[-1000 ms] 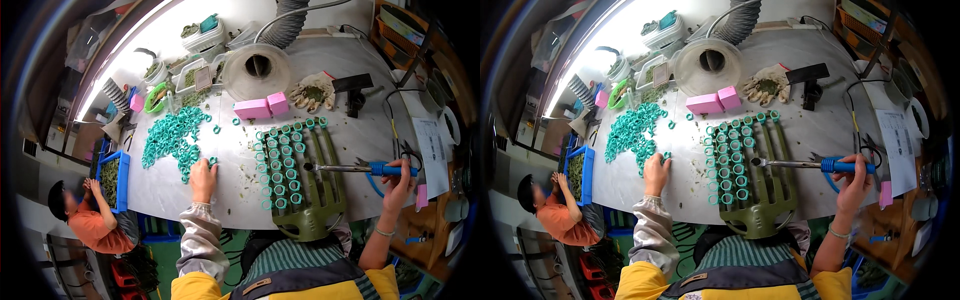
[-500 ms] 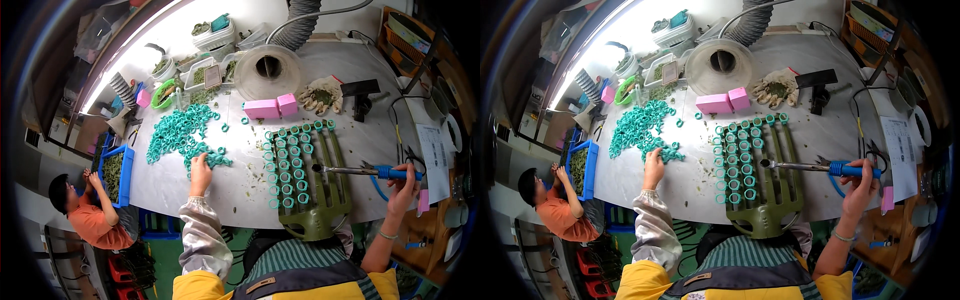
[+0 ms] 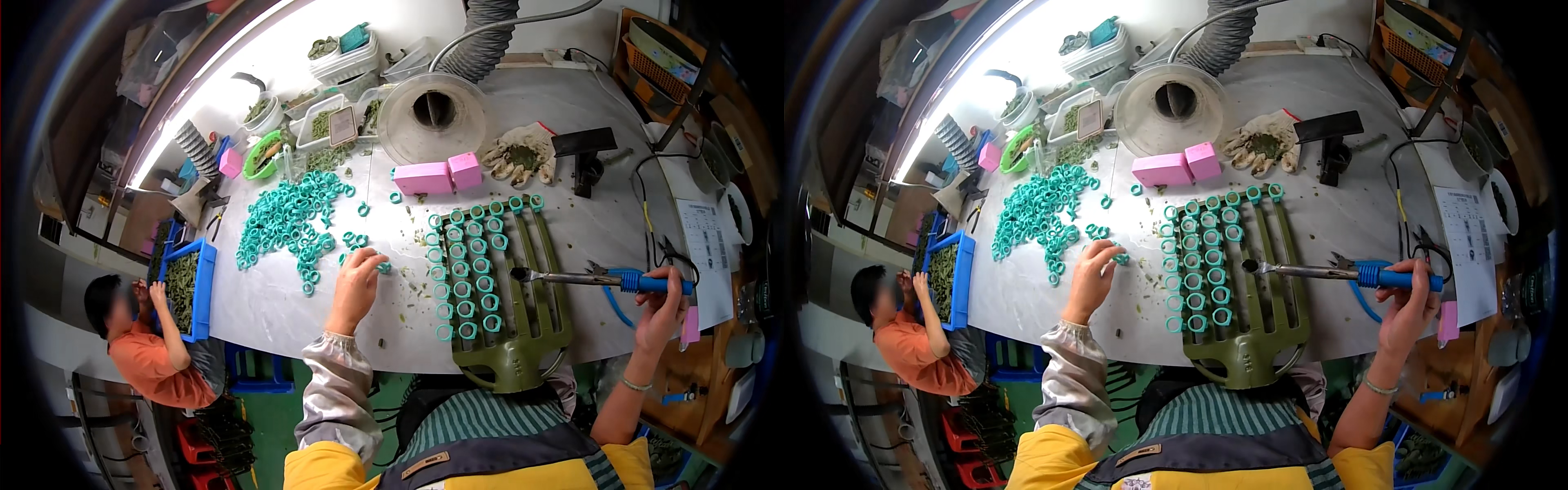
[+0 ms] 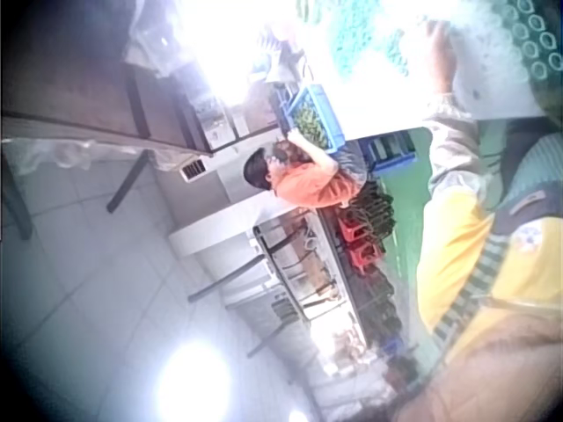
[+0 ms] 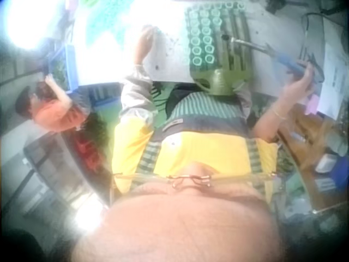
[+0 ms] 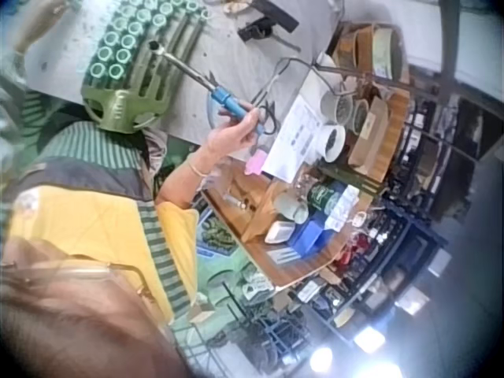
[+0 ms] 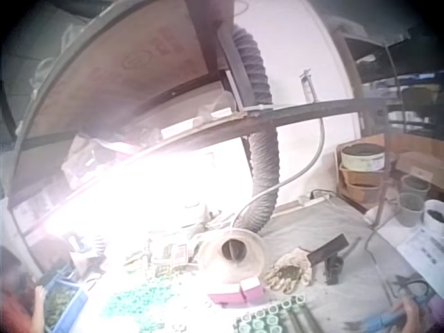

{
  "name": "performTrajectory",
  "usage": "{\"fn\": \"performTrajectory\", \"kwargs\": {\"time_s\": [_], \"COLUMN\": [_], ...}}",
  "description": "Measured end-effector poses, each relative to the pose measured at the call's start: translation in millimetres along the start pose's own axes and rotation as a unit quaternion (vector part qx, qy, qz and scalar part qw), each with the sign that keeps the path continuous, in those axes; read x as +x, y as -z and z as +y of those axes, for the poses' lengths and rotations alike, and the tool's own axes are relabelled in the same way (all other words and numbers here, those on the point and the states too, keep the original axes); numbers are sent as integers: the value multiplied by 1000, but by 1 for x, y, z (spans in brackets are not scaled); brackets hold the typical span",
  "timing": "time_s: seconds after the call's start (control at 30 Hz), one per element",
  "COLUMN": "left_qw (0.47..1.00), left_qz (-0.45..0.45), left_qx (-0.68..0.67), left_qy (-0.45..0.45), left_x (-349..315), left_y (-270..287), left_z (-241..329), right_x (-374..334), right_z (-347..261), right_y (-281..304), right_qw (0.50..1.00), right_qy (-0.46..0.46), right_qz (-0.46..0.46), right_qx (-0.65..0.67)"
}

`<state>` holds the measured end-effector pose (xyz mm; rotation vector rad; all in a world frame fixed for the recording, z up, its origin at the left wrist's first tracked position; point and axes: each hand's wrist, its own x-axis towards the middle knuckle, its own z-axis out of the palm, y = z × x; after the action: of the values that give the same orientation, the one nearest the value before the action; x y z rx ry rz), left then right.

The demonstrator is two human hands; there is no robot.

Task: The person places plastic rings into slots on a green frame and joins them using a soldering iron.

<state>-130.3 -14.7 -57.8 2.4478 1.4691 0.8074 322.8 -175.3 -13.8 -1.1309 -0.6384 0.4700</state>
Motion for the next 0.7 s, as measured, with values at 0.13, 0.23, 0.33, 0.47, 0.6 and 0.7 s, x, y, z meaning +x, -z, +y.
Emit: {"fn": "performTrajectory", "kwargs": {"time_s": [0.13, 0.23, 0.33, 0.47, 0.6, 0.7], "left_qw": [1000, 1000, 994, 940, 933, 948], "left_qz": [1, 2, -6, -42, -100, -122], "left_qx": [10, -3, -89, -266, -303, -258], "left_qy": [-14, 7, 69, 209, 166, 140], "left_x": [-6, -11, -13, -16, -17, -22], "left_y": [-11, -15, -15, -11, -2, -5], "left_z": [-10, -13, -9, -14, -9, -15], "right_x": [0, 0, 0, 0, 0, 0], "right_z": [2, 2, 3, 3, 2, 1], "right_y": [0, 0, 1, 1, 3, 4], "right_qw": [1000, 1000, 1000, 1000, 1000, 1000], "right_qy": [2, 0, -5, -7, -11, -4], "right_qz": [1, 12, 14, 14, 16, 10], "right_qx": [2, -1, 1, 4, 5, 9]}}
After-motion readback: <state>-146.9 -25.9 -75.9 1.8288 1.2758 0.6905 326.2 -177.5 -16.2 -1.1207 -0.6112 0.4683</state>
